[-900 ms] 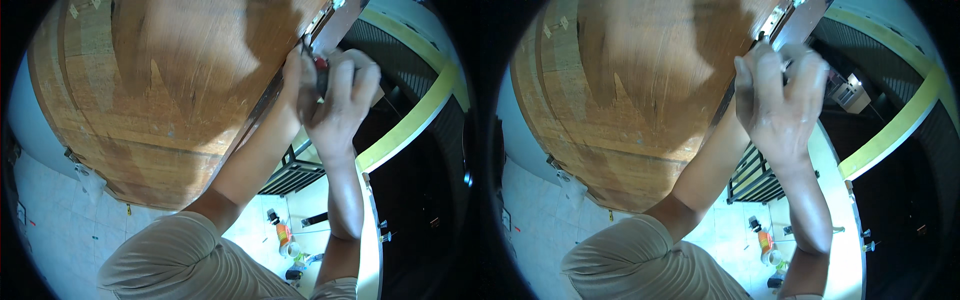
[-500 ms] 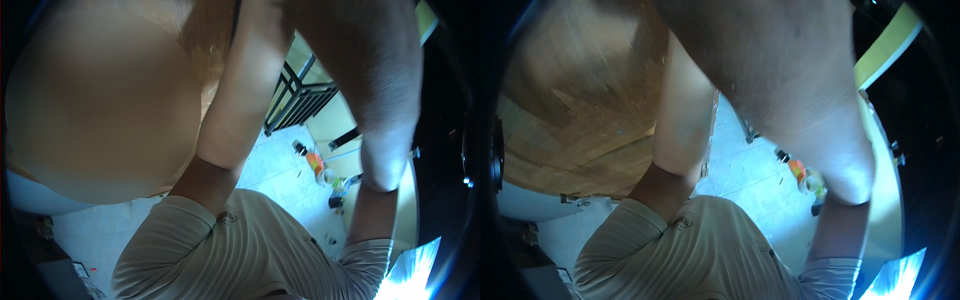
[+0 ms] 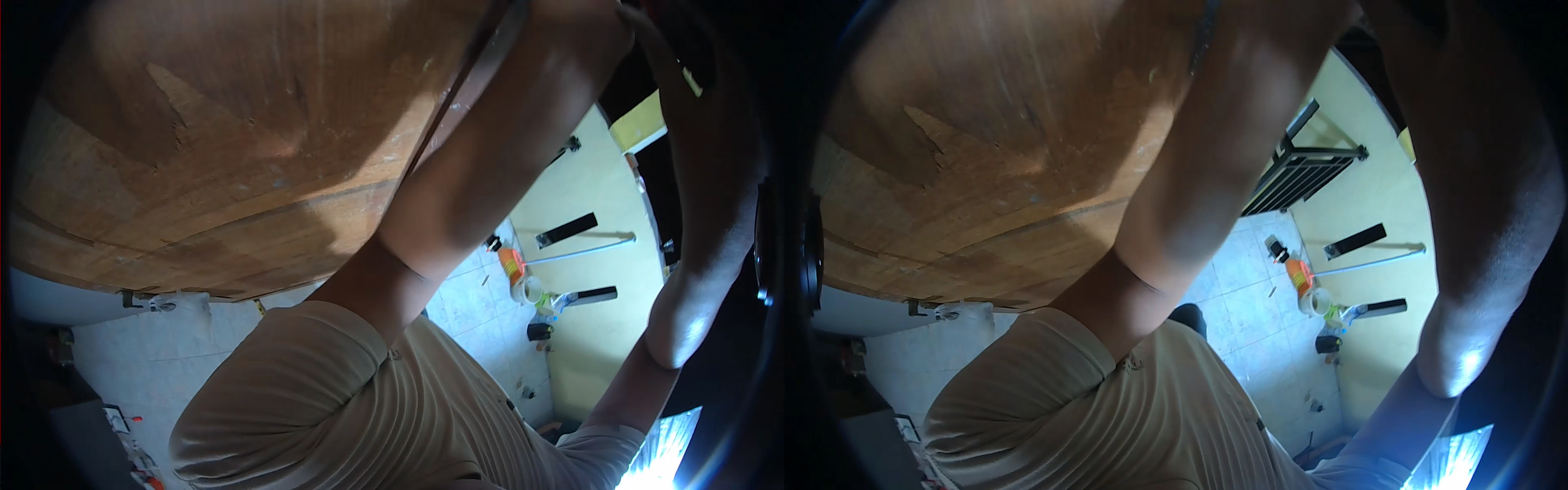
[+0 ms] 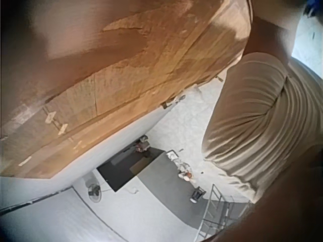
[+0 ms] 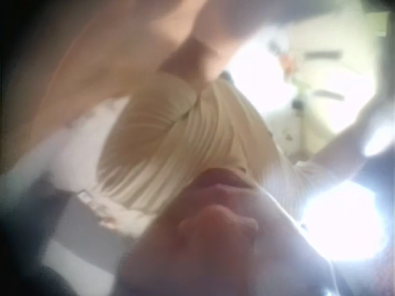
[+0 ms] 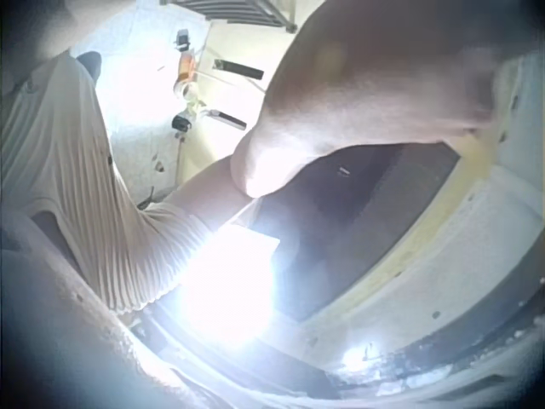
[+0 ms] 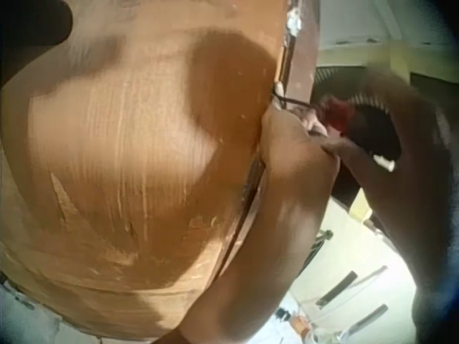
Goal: The person uses a screwdriver and a hammer to loosen and remove screws from a metal hinge on a wooden door.
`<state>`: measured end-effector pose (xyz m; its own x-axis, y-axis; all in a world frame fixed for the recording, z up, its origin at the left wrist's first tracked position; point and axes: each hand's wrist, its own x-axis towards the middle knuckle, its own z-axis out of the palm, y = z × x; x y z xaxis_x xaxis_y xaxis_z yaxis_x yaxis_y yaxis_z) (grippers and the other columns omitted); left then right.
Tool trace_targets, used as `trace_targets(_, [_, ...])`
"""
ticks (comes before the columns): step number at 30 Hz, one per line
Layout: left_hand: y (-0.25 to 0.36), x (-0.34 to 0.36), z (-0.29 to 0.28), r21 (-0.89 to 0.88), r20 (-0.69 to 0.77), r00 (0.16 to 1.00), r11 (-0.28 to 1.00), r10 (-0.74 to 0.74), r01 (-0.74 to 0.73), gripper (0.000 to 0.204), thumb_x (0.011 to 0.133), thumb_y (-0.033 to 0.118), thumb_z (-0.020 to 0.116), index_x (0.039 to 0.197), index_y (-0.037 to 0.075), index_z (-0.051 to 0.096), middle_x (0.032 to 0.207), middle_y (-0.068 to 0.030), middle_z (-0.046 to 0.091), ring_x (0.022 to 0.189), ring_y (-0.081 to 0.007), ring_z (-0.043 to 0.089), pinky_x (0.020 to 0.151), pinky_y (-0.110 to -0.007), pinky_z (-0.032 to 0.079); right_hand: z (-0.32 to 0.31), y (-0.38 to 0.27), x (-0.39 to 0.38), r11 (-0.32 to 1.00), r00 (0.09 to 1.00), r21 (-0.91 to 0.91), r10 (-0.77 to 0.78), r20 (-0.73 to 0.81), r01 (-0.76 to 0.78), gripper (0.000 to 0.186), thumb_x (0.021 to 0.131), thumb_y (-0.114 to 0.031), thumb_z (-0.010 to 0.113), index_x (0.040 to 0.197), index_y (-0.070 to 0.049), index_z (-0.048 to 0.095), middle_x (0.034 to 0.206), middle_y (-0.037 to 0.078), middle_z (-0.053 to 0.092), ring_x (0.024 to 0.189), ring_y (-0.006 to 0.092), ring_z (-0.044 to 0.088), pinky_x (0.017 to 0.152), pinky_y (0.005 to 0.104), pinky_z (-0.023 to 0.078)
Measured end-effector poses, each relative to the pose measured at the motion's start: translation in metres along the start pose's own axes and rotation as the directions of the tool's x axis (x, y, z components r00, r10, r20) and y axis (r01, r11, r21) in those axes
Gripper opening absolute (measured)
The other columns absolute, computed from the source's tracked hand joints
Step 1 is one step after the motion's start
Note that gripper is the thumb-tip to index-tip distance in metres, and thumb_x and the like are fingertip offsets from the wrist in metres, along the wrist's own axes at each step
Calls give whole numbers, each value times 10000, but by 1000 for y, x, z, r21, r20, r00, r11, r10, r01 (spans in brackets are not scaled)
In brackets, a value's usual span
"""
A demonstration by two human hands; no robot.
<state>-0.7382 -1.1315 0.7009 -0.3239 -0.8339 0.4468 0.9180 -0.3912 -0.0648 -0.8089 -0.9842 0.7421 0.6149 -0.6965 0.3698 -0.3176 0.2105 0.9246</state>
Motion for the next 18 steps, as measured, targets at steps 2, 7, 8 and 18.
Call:
trace_targets(2, [2,6,0,-2,9,1000,1000,9,-9,293,1094,217,403,825,141,493,685,48,380,565,-59,332,554,-238,401,-3,-18,10,882,917,253,387,96,-398,433,930,-271,754,1308,-109,619,1132,150,675,970,305,710,784,340,581])
trace_targets(7, [4,16,-6,-72,7,1000,997,-1,1,289,1092,208,405,823,142,486,680,51,363,556,-57,310,543,-232,384,-42,-41,38,306,793,813,541,280,-496,361,960,-178,737,1270,-39,616,991,104,720,915,119,696,742,263,561])
trace_targets(8, [0,17,-7,-90,0,1000,996,-22,22,288,1092,206,405,822,142,485,679,51,360,554,-56,305,541,-230,381,-42,-38,35,293,798,824,535,279,-485,320,971,-161,720,1249,-36,624,982,97,722,900,109,692,742,261,554])
trace_targets(18, [-6,20,-13,-265,-23,992,957,-125,114,318,1083,288,524,818,122,463,651,52,294,539,-69,260,526,-215,309,-43,-1,34,947,986,297,151,-72,-124,369,856,48,698,1183,-124,706,1180,124,574,948,276,643,769,385,574])
